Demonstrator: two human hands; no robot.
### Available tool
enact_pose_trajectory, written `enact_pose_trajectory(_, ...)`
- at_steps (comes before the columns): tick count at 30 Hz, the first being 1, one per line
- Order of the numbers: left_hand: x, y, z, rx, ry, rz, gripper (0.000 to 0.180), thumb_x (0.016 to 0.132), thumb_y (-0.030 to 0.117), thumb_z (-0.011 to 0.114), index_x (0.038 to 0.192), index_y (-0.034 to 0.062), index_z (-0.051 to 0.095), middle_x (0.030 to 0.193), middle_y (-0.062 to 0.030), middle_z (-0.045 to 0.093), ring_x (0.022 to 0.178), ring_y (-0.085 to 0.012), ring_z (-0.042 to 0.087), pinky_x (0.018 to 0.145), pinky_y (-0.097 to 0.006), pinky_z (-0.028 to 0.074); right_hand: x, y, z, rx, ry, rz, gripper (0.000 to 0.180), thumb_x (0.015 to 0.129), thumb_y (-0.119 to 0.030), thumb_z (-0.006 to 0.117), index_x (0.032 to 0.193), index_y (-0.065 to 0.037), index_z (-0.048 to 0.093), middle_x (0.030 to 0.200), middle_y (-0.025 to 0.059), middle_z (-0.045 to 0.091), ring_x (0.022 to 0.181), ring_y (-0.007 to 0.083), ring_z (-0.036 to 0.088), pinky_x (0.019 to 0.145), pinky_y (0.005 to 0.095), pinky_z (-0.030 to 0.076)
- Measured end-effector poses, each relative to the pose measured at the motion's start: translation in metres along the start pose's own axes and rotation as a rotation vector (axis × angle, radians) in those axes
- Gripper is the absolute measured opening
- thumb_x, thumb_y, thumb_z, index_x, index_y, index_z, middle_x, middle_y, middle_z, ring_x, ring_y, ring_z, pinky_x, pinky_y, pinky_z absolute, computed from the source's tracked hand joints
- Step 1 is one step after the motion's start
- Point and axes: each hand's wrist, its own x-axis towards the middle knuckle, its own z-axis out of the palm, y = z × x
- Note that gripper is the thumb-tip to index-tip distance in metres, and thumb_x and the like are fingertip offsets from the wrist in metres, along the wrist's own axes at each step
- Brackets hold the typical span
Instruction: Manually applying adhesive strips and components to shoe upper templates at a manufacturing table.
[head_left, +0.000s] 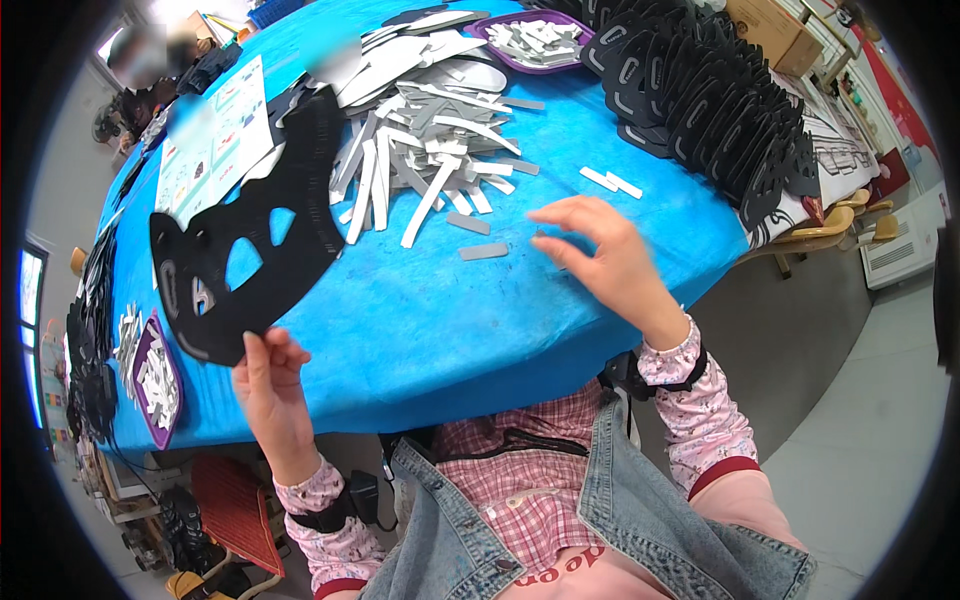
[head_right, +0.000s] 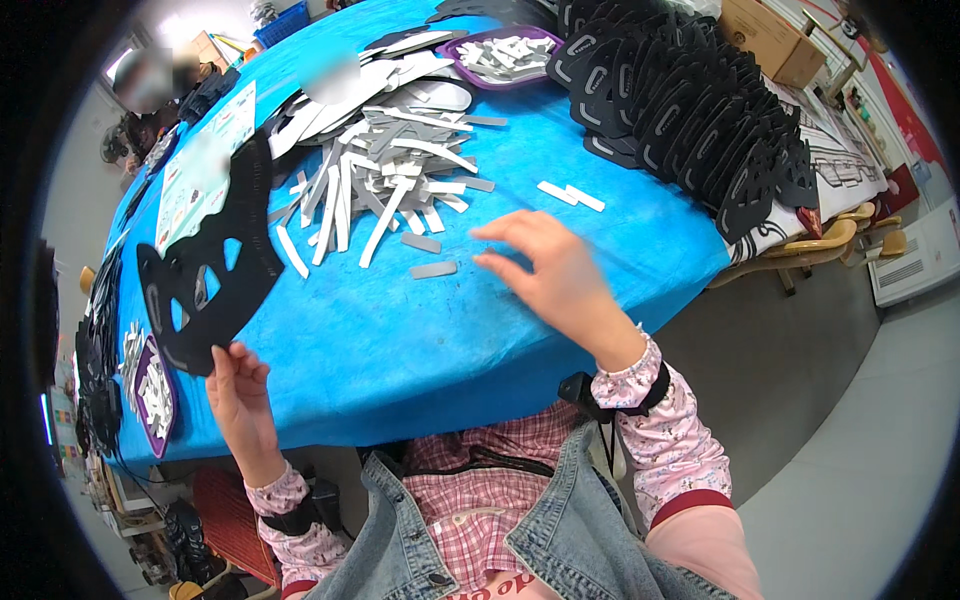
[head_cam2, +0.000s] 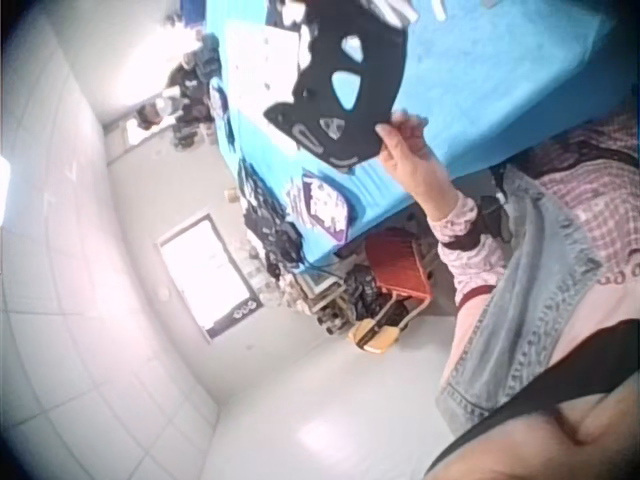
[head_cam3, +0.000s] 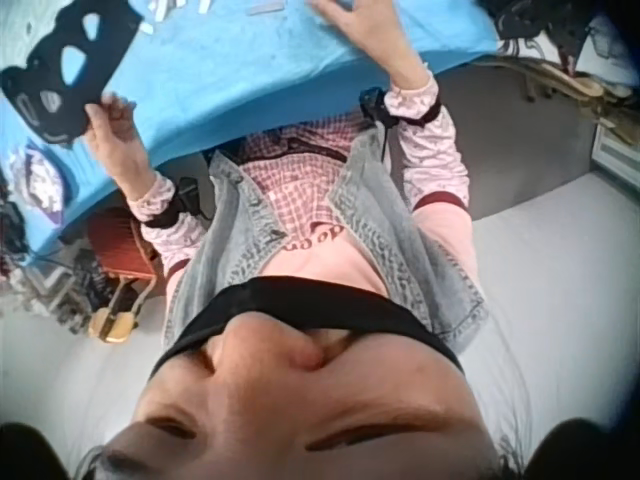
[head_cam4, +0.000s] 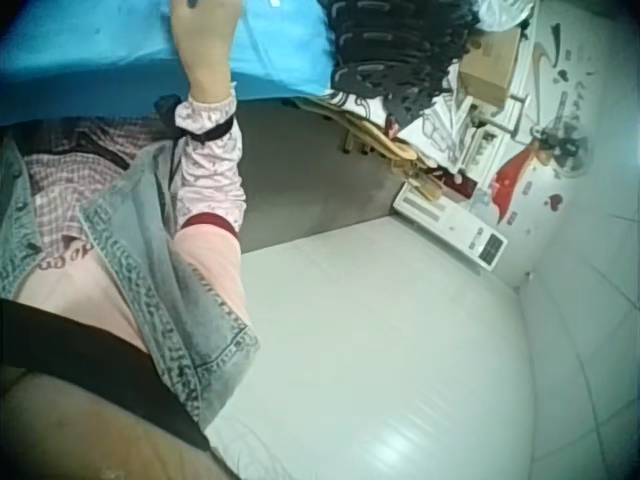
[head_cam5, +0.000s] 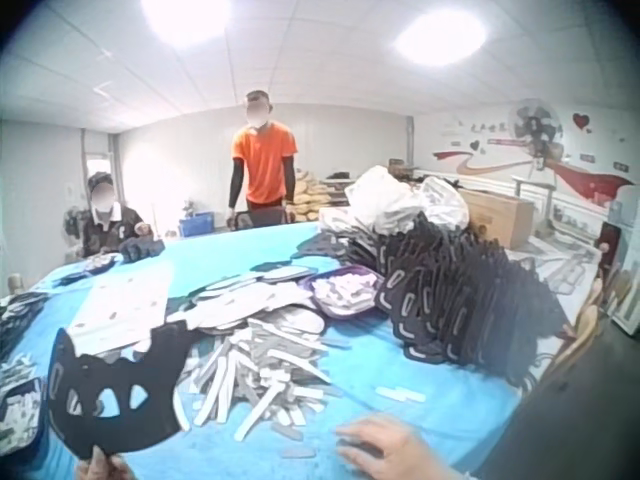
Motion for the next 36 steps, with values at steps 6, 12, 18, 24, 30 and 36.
enact_pose_trajectory(6,-0.008,0.003,0.003,-0.136,0.114,0.046,0.018,0.097,0.023,0.05,0.092,0.0068,0.056,0.08,-0.0007,0.056,0.066,-0.0087,0.049,0.062,-0.025,0.042,0.01,-0.002,0.025,-0.142,-0.024,-0.23,0.021,0.073,-0.015,0.071,0.092,-0.009,0.065,0.093,0.0061,0.062,0.09,0.0247,0.057,0.076,0.035,0.046)
enact_pose_trajectory(12,-0.004,-0.003,0.002,-0.157,0.082,0.074,0.014,0.096,0.022,0.05,0.093,0.0086,0.053,0.08,0.0005,0.055,0.067,-0.0078,0.048,0.061,-0.023,0.039,0.02,-0.006,0.039,-0.401,-0.071,-0.373,0.014,0.078,-0.011,0.06,0.091,-0.007,0.063,0.083,0.0046,0.06,0.079,0.0202,0.057,0.07,0.0312,0.045)
enact_pose_trajectory(18,-0.008,-0.003,0.009,-0.168,0.199,0.002,0.026,0.097,0.024,0.05,0.081,0.0051,0.057,0.072,-0.0017,0.059,0.062,-0.011,0.054,0.061,-0.026,0.043,0.008,-0.011,0.036,-0.304,-0.06,-0.534,0.02,0.077,-0.009,0.057,0.095,-0.007,0.064,0.085,0.0038,0.06,0.082,0.0194,0.058,0.073,0.0308,0.046)
enact_pose_trajectory(24,-0.019,-0.007,0.006,-0.171,0.177,-0.018,0.026,0.097,0.025,0.05,0.081,0.006,0.058,0.07,-0.002,0.059,0.062,-0.0108,0.054,0.06,-0.026,0.043,-0.009,-0.014,0.034,-0.221,-0.186,-0.511,0.023,0.078,-0.007,0.056,0.099,-0.012,0.066,0.09,0.0018,0.06,0.087,0.0183,0.057,0.077,0.031,0.045)
enact_pose_trajectory(30,-0.017,-0.001,0.029,-0.162,0.099,-0.058,0.019,0.097,0.024,0.049,0.088,0.0079,0.054,0.073,0.001,0.055,0.062,-0.0072,0.047,0.059,-0.024,0.038,0.003,-0.01,0.032,-0.127,-0.22,-0.457,0.026,0.08,-0.017,0.063,0.105,-0.012,0.066,0.097,0.006,0.061,0.086,0.023,0.058,0.076,0.0334,0.046)
enact_pose_trajectory(36,-0.016,-0.006,0.039,-0.086,-0.076,-0.124,0.022,0.097,0.022,0.047,0.092,0.003,0.057,0.075,-0.0039,0.059,0.062,-0.0113,0.05,0.058,-0.026,0.04,0.016,-0.034,0.003,0.469,-0.191,0.023,0.033,0.086,-0.018,0.063,0.116,-0.006,0.056,0.102,0.0098,0.059,0.088,0.0162,0.059,0.069,0.0284,0.048)
